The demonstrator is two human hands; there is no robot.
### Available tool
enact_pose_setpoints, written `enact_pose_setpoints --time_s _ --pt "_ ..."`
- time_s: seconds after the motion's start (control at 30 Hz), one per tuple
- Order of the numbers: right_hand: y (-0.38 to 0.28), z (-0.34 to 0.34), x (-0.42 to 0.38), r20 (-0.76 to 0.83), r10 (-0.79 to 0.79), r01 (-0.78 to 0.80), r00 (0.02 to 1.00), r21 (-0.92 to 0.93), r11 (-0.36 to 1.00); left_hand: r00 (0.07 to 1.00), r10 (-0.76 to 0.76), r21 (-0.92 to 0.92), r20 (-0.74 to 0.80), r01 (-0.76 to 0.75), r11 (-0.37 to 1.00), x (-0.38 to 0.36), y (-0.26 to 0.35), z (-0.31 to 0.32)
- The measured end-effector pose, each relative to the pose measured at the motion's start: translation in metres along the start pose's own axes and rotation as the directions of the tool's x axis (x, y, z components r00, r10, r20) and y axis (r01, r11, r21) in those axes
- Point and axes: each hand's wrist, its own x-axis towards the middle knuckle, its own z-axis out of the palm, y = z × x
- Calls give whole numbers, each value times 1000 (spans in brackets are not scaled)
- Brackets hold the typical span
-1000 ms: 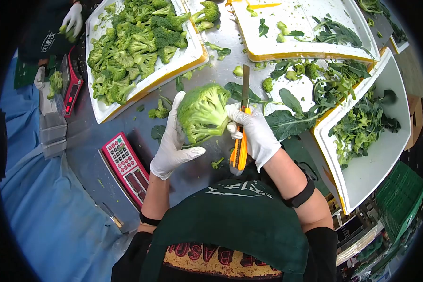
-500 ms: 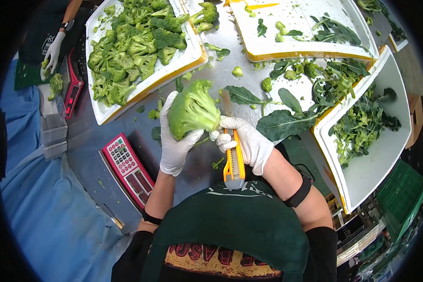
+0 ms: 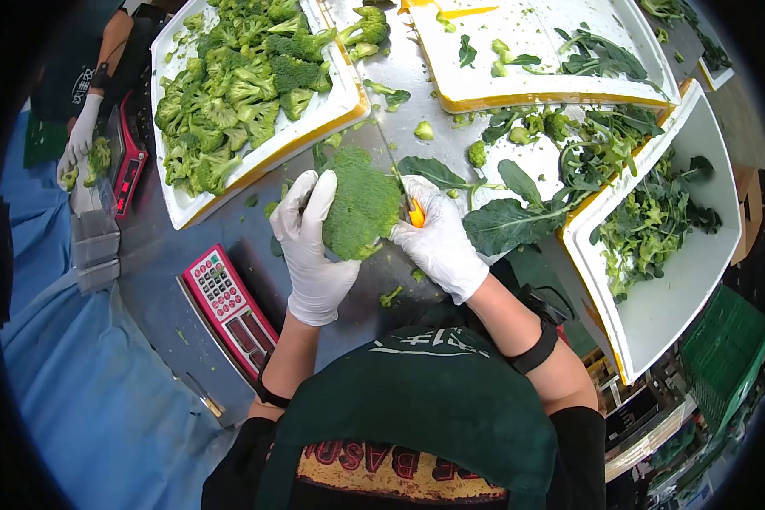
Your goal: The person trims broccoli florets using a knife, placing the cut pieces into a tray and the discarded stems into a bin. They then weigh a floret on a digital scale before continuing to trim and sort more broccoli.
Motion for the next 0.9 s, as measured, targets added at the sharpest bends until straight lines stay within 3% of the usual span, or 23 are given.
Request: enact_pose_setpoints --time_s 0.13,0.33,0.43,0.5,0.63,0.77,0.9 --pt "-1 0 -3 -8 26 -25 1000 107 994 998 29 21 -57 -28 999 -3 3 3" --pt "-7 -4 -8 -31 68 -66 997 68 996 993 53 51 -107 -48 998 -6 7 5" --pt "-4 -9 -9 -49 168 -157 985 175 972 979 108 -111 -170 -128 986 -14 -4 8" --pt "15 -16 -9 -50 168 -144 985 311 939 978 1 -251 -208 -54 967 -17 -1 11" --pt "42 -27 -10 -4 169 -140 986 541 829 992 -96 -594 -79 30 804 -16 -5 15" --pt "47 -30 -11 64 81 -103 995 644 758 998 -69 -499 1 60 865 -19 1 15" --pt "51 -37 -10 91 130 -157 987 664 731 1000 -22 -435 -17 12 900 -17 4 12"
